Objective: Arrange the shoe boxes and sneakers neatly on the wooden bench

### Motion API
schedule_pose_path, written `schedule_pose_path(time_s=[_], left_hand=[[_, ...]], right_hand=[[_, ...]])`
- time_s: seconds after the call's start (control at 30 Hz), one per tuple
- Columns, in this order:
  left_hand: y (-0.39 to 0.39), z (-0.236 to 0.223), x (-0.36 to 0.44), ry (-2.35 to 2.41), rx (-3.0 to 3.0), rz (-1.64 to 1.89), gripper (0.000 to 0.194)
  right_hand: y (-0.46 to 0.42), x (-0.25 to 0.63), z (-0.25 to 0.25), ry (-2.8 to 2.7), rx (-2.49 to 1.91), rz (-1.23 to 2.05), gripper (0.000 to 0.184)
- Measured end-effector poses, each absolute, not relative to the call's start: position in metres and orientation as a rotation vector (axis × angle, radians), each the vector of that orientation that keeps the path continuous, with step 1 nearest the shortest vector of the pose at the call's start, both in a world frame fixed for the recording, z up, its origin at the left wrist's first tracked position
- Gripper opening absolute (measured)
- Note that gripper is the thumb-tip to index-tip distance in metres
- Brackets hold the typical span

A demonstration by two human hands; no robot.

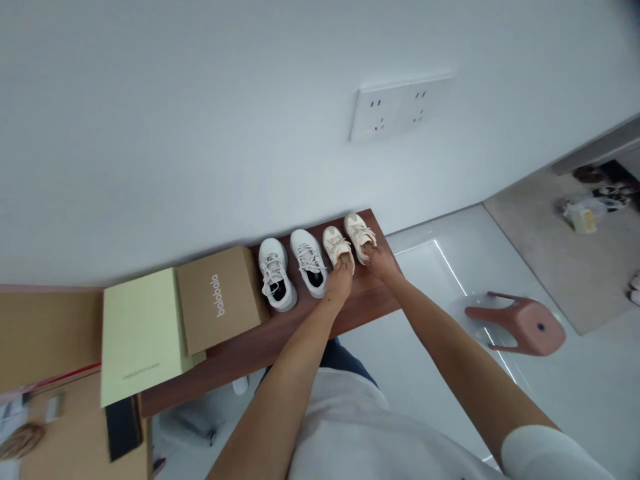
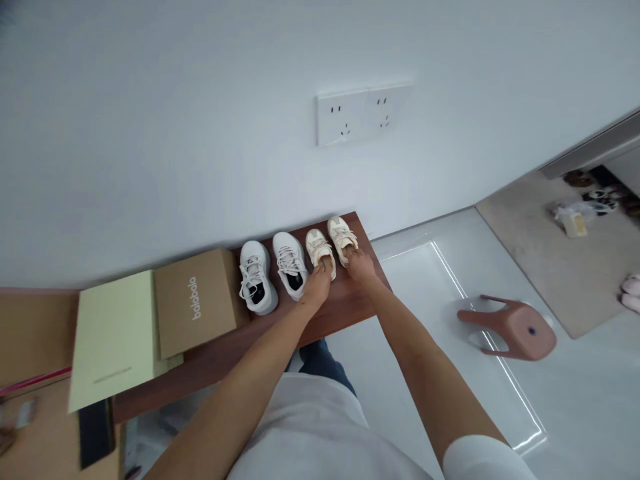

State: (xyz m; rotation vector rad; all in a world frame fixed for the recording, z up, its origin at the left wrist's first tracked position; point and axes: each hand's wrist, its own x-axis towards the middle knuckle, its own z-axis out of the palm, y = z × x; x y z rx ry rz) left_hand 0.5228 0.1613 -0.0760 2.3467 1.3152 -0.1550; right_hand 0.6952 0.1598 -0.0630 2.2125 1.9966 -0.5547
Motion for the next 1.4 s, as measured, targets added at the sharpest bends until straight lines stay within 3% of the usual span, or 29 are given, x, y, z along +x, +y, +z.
schedule_pose_path(time_s=[0.8,1.13,1.4], left_hand=[[0.168,-0.092,0.522,1.310,2.332,-0.174,0.043],[0.167,-0.077,0.526,1.356,2.427,-0.240,0.045],[0.150,-0.057,0.527,1.361,2.342,-0.003,0.040]], right_hand=[[0.155,0.691,-0.076,1.934,2.225,-0.625,0.033],[0.157,0.688,-0.075,1.956,2.200,-0.578,0.033],[0.137,0.682,-0.064,2.094,2.416,-0.454,0.038]])
